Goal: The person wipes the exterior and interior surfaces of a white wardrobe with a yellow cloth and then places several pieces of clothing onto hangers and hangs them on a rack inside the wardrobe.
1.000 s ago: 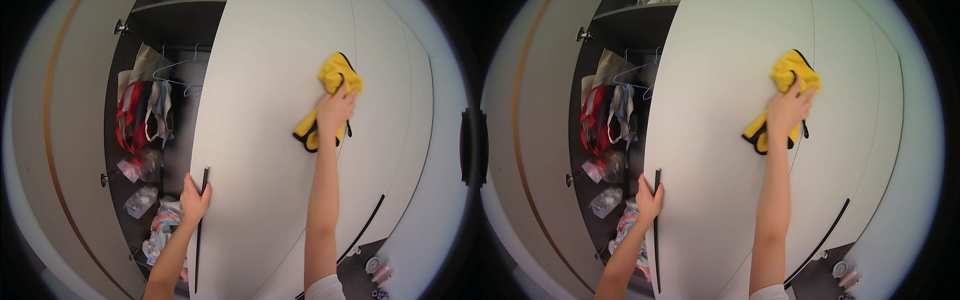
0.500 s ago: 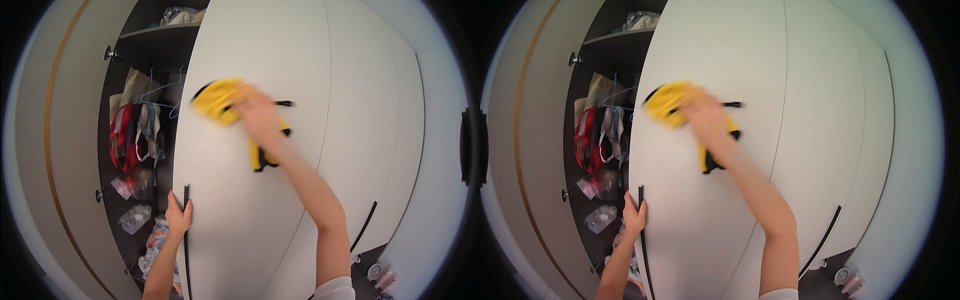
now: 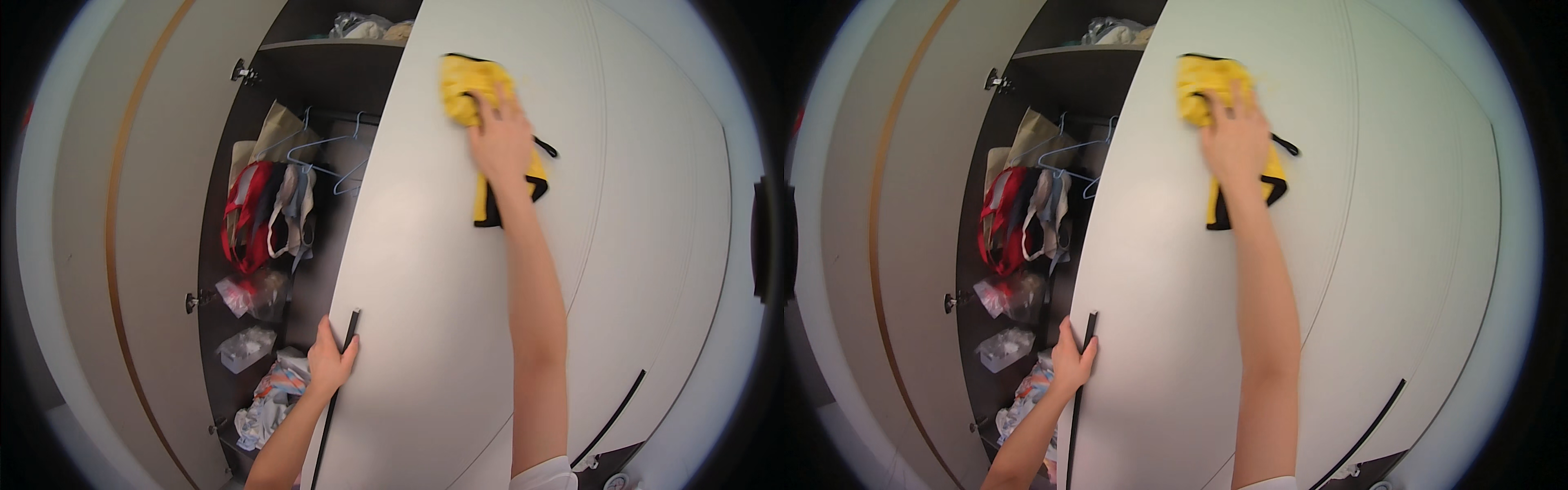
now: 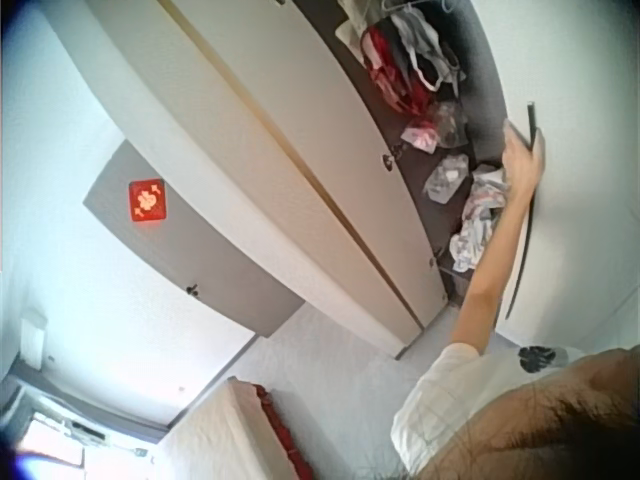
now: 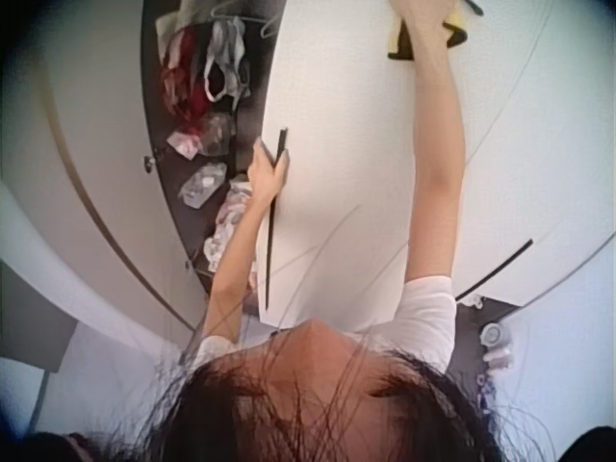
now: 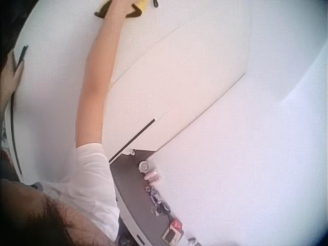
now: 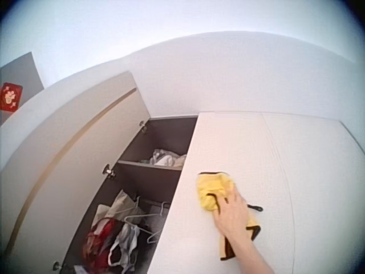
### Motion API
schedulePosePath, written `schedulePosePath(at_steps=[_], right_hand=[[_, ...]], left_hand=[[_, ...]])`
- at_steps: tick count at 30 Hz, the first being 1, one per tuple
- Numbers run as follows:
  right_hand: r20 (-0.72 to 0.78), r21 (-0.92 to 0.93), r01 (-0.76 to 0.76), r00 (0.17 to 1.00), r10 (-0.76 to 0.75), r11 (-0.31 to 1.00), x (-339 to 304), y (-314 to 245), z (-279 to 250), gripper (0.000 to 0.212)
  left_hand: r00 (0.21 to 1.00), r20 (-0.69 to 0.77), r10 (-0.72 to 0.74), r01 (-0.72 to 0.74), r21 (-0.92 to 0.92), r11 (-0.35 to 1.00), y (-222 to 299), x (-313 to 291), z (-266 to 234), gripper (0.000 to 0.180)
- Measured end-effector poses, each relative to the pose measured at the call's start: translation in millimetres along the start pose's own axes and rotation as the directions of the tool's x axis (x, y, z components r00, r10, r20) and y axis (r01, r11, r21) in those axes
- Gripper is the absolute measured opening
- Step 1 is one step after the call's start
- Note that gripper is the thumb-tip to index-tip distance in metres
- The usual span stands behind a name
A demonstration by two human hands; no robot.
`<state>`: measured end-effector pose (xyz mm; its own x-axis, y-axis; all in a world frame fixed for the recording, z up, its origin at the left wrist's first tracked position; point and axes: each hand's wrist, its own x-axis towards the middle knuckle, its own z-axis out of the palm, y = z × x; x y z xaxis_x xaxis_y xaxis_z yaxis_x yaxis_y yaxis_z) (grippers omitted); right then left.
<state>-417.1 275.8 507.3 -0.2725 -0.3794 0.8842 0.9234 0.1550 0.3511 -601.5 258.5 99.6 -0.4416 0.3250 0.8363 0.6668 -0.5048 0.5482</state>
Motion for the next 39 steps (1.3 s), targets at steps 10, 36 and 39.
schedulePosePath(at_steps=[10,36,39], right_hand=[[0.063,0.714,0.516,0.626,-0.777,0.473,-155,-161,-40,0.033],[0.288,0.751,0.490,0.360,-0.887,0.442,-583,-195,-238,0.033],[0.298,0.844,0.372,0.270,-0.915,0.385,-604,-173,-247,0.032]], left_hand=[[0.991,0.092,-0.096,0.091,0.058,0.994,-2,-6,-4,0.070],[0.765,0.475,-0.435,0.617,-0.350,0.705,-90,-90,-23,0.041],[0.758,0.383,-0.527,0.646,-0.340,0.683,-96,-97,-19,0.042]])
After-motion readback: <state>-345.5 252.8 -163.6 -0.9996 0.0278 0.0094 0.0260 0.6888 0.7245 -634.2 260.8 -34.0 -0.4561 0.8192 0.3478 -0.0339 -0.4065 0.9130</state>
